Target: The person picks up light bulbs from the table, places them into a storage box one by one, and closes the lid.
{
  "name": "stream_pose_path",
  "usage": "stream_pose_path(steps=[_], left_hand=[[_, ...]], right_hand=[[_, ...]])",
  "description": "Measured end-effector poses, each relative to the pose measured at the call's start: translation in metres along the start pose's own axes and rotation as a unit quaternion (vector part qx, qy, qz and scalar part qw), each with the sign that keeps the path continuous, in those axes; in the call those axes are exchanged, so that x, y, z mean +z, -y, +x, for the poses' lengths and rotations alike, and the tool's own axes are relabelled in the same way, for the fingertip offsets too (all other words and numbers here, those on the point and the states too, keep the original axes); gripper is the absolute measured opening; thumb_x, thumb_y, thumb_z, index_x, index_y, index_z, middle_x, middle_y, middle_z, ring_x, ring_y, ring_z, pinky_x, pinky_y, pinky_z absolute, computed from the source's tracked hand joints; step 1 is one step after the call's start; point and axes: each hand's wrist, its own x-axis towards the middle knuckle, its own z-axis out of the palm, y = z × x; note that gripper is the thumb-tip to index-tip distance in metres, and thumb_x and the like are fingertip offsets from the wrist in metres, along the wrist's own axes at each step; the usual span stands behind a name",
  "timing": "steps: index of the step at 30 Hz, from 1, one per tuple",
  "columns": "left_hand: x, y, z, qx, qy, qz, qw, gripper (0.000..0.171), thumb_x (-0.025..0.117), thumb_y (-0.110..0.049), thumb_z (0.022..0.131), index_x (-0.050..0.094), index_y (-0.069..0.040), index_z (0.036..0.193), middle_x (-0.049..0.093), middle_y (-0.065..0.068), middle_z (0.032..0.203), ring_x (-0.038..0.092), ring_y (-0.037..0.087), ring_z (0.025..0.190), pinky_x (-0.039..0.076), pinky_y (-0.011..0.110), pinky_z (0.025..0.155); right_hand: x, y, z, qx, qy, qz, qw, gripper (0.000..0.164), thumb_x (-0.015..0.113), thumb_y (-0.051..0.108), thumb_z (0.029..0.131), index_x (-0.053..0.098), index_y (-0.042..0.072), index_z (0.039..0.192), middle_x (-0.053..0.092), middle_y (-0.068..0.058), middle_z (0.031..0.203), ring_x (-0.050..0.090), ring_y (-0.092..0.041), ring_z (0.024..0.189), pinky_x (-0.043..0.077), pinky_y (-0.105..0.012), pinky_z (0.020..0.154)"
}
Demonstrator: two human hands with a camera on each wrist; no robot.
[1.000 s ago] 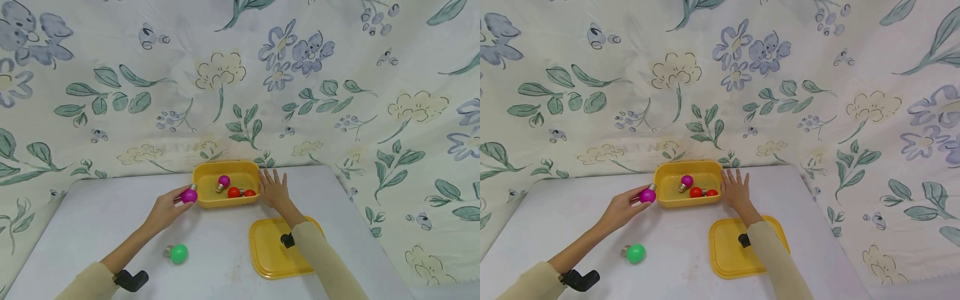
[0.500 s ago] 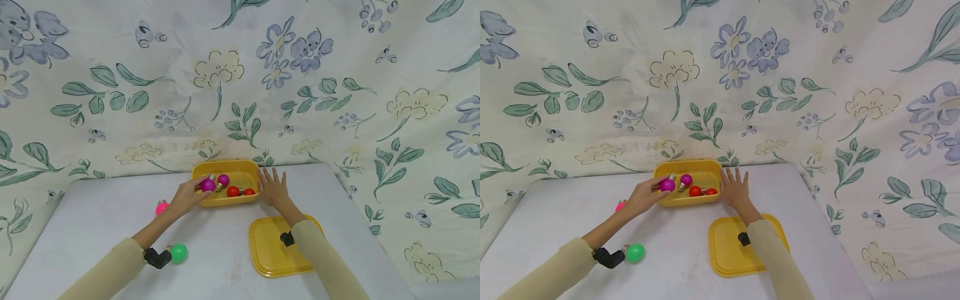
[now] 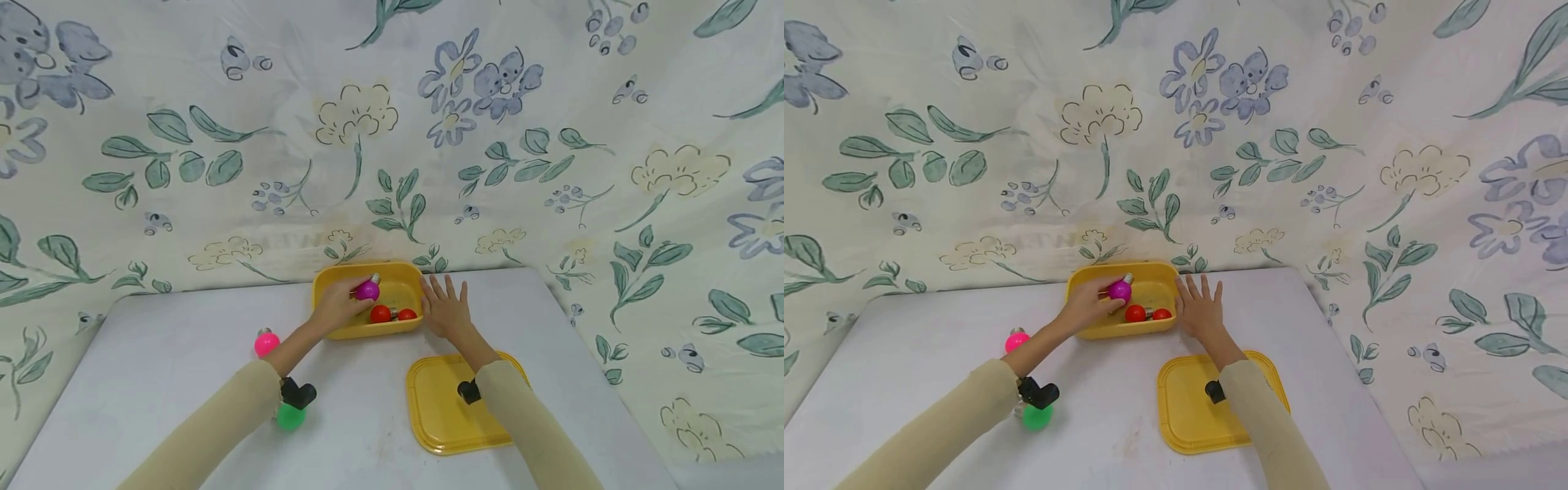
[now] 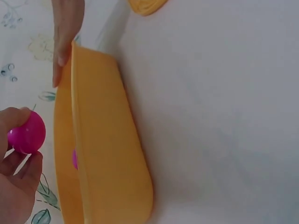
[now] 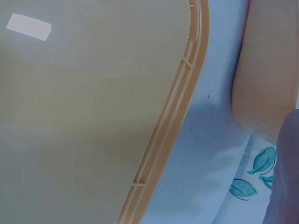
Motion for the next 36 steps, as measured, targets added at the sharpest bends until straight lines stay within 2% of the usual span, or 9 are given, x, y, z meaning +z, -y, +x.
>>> stream_pose_path(steps=[6, 11, 19, 25, 36], left_hand=[[0.009, -0.003, 0.013, 0.005, 0.009, 0.009, 0.9999, 0.054, 0.070, -0.012, 0.094, 0.051, 0.001, 0.143, 0.058, 0.021, 0.134, 0.055, 0.038, 0.120, 0.052, 0.046, 0.096], [0.017, -0.002, 0.023, -0.010, 0.019, 0.012, 0.9997, 0.055, 0.070, -0.011, 0.094, 0.049, 0.002, 0.144, 0.056, 0.022, 0.137, 0.055, 0.038, 0.121, 0.050, 0.046, 0.099], [0.026, -0.002, 0.029, -0.013, 0.022, 0.009, 0.9996, 0.049, 0.070, -0.009, 0.094, 0.053, 0.002, 0.139, 0.057, 0.020, 0.135, 0.055, 0.035, 0.121, 0.049, 0.044, 0.100], [0.032, -0.001, 0.035, -0.017, 0.029, 0.024, 0.9991, 0.050, 0.069, -0.011, 0.095, 0.054, -0.002, 0.141, 0.057, 0.018, 0.137, 0.055, 0.033, 0.121, 0.048, 0.042, 0.102], [0.041, 0.002, 0.048, -0.027, 0.044, 0.059, 0.9969, 0.051, 0.069, -0.011, 0.095, 0.052, -0.001, 0.143, 0.057, 0.019, 0.138, 0.054, 0.034, 0.124, 0.046, 0.043, 0.104]], right_hand=[[-0.002, 0.001, -0.002, -0.001, 0.001, -0.002, 1.000, 0.055, 0.018, 0.038, 0.110, 0.009, 0.023, 0.162, 0.012, -0.002, 0.166, 0.003, -0.033, 0.151, -0.004, -0.062, 0.117], [-0.002, 0.002, -0.003, -0.001, -0.001, -0.007, 1.000, 0.056, 0.019, 0.038, 0.110, 0.009, 0.023, 0.162, 0.013, -0.002, 0.166, 0.004, -0.033, 0.151, -0.002, -0.062, 0.117], [-0.003, 0.003, -0.003, 0.003, -0.001, 0.001, 1.000, 0.056, 0.021, 0.039, 0.110, 0.009, 0.024, 0.162, 0.012, -0.002, 0.166, 0.002, -0.033, 0.151, -0.006, -0.061, 0.117], [-0.001, 0.001, -0.002, 0.004, -0.006, -0.012, 1.000, 0.056, 0.020, 0.040, 0.109, 0.008, 0.024, 0.162, 0.013, -0.001, 0.166, 0.004, -0.033, 0.151, -0.001, -0.062, 0.117], [-0.001, 0.001, -0.001, 0.002, -0.007, -0.003, 1.000, 0.056, 0.019, 0.040, 0.109, 0.009, 0.025, 0.162, 0.014, -0.002, 0.166, 0.003, -0.033, 0.151, -0.004, -0.062, 0.117]])
